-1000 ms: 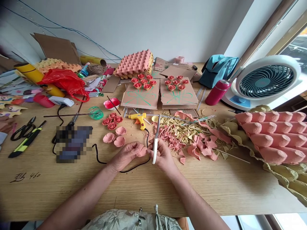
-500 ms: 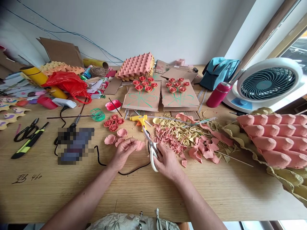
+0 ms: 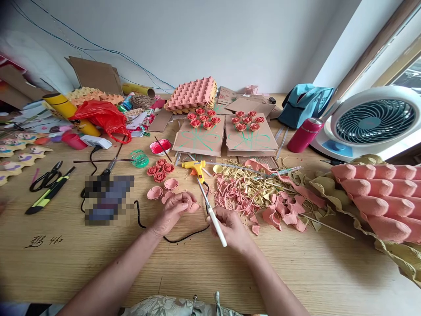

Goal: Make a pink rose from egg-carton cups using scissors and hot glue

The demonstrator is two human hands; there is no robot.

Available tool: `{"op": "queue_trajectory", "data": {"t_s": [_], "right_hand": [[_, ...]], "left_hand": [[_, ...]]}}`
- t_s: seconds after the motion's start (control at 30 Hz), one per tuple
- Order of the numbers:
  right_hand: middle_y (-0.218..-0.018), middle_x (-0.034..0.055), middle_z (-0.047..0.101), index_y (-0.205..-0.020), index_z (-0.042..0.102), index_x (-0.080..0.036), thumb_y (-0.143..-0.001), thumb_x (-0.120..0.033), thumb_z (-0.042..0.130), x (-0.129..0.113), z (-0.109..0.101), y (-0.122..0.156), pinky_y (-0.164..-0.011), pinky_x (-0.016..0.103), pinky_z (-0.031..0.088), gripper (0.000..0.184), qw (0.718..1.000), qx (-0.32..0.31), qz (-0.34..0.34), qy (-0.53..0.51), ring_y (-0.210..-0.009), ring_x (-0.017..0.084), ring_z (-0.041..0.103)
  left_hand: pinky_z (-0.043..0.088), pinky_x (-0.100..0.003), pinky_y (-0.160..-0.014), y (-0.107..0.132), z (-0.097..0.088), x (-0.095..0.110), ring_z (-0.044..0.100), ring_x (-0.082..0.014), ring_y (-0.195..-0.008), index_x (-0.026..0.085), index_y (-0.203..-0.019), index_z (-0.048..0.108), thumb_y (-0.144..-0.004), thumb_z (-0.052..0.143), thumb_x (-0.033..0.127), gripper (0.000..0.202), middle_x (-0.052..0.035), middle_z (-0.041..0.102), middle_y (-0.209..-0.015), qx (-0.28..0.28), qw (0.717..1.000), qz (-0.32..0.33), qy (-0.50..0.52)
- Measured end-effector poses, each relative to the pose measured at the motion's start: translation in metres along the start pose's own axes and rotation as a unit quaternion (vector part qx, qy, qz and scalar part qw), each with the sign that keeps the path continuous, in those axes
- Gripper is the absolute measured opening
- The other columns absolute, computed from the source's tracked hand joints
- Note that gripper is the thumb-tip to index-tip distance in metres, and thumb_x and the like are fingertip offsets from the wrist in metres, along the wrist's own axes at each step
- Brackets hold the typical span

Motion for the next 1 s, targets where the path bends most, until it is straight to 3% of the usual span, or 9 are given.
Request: {"op": "queue_trajectory", "data": {"t_s": [0.1,0.27,0.43,0.53,0.6,0.67,0.77,0.83,1.0], "right_hand": [[-0.053,-0.0033,0.052,-0.085,0.063,-0.019,-0.088,-0.07,0.055,0.007,0.009,0.004,-0.042,0.024,0.029,0.052,0.983,-0.088,0.045,-0.154,-0.041,0.011,0.044],[-0.049,-0.0044,0.047,-0.086,0.068,-0.02,-0.09,-0.069,0.054,0.01,0.015,0.009,-0.039,0.025,0.026,0.051,0.958,-0.144,0.054,-0.243,-0.037,0.009,0.036],[-0.051,-0.0033,0.048,-0.085,0.067,-0.021,-0.087,-0.073,0.054,0.013,0.014,0.005,-0.042,0.026,0.028,0.054,0.963,-0.107,0.061,-0.238,-0.039,0.01,0.038],[-0.053,-0.0017,0.051,-0.085,0.064,-0.02,-0.085,-0.073,0.058,0.011,0.003,0.0,-0.044,0.026,0.031,0.053,0.977,-0.033,0.04,-0.205,-0.044,0.012,0.044],[-0.056,-0.0007,0.054,-0.084,0.062,-0.019,-0.085,-0.071,0.06,0.009,-0.004,-0.002,-0.046,0.025,0.033,0.052,0.985,0.007,0.025,-0.17,-0.047,0.013,0.047],[-0.058,-0.0006,0.055,-0.086,0.06,-0.019,-0.086,-0.07,0.059,0.007,-0.007,-0.002,-0.048,0.025,0.035,0.051,0.99,0.018,0.013,-0.137,-0.049,0.013,0.048],[-0.06,-0.0019,0.053,-0.087,0.058,-0.02,-0.088,-0.069,0.056,0.004,-0.007,0.001,-0.05,0.025,0.034,0.049,0.998,0.012,0.003,-0.064,-0.051,0.012,0.045],[-0.06,-0.0029,0.051,-0.084,0.057,-0.02,-0.091,-0.063,0.056,0.002,-0.008,0.002,-0.051,0.025,0.032,0.044,0.999,0.025,-0.012,0.024,-0.054,0.012,0.041],[-0.067,-0.0031,0.047,-0.077,0.052,-0.02,-0.096,-0.043,0.054,-0.005,-0.008,0.003,-0.057,0.026,0.031,0.03,0.972,0.045,-0.057,0.224,-0.06,0.012,0.039]], "left_hand": [[0.047,-0.039,-0.096,0.004,0.011,-0.003,0.059,-0.0254,-0.11,0.017,-0.069,0.064,-0.074,0.073,0.029,0.016,-0.0099,0.067,-0.117,-0.07,0.994,-0.029,0.081],[0.045,-0.042,-0.099,0.006,0.018,-0.006,0.064,-0.0276,-0.11,0.017,-0.075,0.064,-0.078,0.07,0.029,0.014,-0.0102,0.07,-0.109,-0.114,0.981,-0.023,0.153],[0.045,-0.048,-0.101,0.006,0.019,-0.011,0.067,-0.0266,-0.103,0.017,-0.075,0.062,-0.081,0.071,0.031,0.018,-0.0098,0.071,-0.108,-0.114,0.988,-0.033,0.099],[0.045,-0.045,-0.101,0.005,0.015,-0.005,0.065,-0.0259,-0.107,0.017,-0.077,0.065,-0.085,0.069,0.03,0.015,-0.0109,0.069,-0.114,-0.059,0.993,0.041,-0.093],[0.045,-0.042,-0.1,0.008,0.014,0.008,0.063,-0.0244,-0.108,0.019,-0.079,0.068,-0.087,0.067,0.025,0.01,-0.0094,0.071,-0.108,-0.001,0.958,0.143,-0.248],[0.044,-0.039,-0.096,0.014,0.017,0.02,0.062,-0.0227,-0.102,0.02,-0.079,0.069,-0.088,0.066,0.021,0.01,-0.0073,0.072,-0.098,0.048,0.904,0.227,-0.36],[0.043,-0.037,-0.089,0.016,0.018,0.025,0.061,-0.0207,-0.091,0.021,-0.077,0.068,-0.089,0.067,0.02,0.011,-0.0046,0.071,-0.087,0.087,0.865,0.267,-0.415],[0.043,-0.034,-0.084,0.013,0.013,0.021,0.06,-0.019,-0.085,0.02,-0.076,0.066,-0.088,0.067,0.021,0.012,-0.0031,0.07,-0.081,0.095,0.875,0.251,-0.403],[0.039,-0.027,-0.064,0.001,-0.013,0.0,0.054,-0.0141,-0.068,0.019,-0.075,0.066,-0.082,0.071,0.026,0.012,-0.0005,0.066,-0.073,0.122,0.942,0.147,-0.277]]}}
Point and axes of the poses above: each hand's wrist, its own y-axis away from the middle knuckle, its own z-axis out of the palm, x = y × z, the point moved 7 cm from there along -y, towards the middle knuckle
